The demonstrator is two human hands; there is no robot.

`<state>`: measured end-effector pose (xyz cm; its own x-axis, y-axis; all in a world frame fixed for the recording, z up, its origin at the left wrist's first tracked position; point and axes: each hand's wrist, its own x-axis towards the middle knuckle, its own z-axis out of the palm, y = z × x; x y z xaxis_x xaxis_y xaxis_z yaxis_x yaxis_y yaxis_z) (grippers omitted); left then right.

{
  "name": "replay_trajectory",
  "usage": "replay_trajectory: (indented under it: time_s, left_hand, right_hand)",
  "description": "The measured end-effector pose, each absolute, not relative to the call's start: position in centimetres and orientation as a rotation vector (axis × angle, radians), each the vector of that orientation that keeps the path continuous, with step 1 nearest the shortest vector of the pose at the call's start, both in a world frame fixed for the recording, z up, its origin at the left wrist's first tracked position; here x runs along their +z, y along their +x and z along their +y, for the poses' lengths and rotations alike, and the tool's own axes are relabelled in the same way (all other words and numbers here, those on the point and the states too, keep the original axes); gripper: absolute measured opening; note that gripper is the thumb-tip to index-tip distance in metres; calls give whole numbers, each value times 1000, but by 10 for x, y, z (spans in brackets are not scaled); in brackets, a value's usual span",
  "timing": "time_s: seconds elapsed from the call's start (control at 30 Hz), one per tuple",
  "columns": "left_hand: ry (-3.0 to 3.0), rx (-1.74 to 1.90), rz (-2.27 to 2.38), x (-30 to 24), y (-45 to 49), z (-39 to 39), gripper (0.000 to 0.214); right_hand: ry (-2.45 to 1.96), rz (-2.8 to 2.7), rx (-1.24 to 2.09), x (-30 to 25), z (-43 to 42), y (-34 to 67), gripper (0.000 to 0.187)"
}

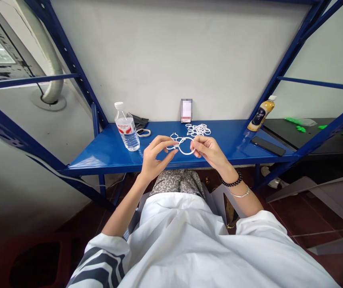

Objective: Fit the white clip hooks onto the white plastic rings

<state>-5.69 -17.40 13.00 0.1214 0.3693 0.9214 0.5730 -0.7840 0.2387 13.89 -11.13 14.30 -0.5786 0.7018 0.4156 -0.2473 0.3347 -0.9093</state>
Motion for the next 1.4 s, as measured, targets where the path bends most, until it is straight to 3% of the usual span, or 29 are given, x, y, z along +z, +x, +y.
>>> replay_trajectory:
  time_s: [0.67,0.73,0.93,1.13,1.4]
  left_hand:
    - [-2070,-1582,-794,132,-53,-182,15]
    - [-2071,-1584,-779,132,-54,-183,16]
    - [-2081,-1557,-779,132,-54,-182,16]
    - [-2084,-1541,-783,132,-54,-182,15]
    - [-2112,-1562,-787,131,-53,-182,16]
  right_hand:
    - [-348,-1766,1471,145,-124,138,36]
    - [-365,-1807,1373,145,-125,139,32]
    - [-303,-2089,697,147,-132,142,62]
    - [-303,-2158,208,149,-135,144,49]
    - [-273,-2122,31,152,-138,143,38]
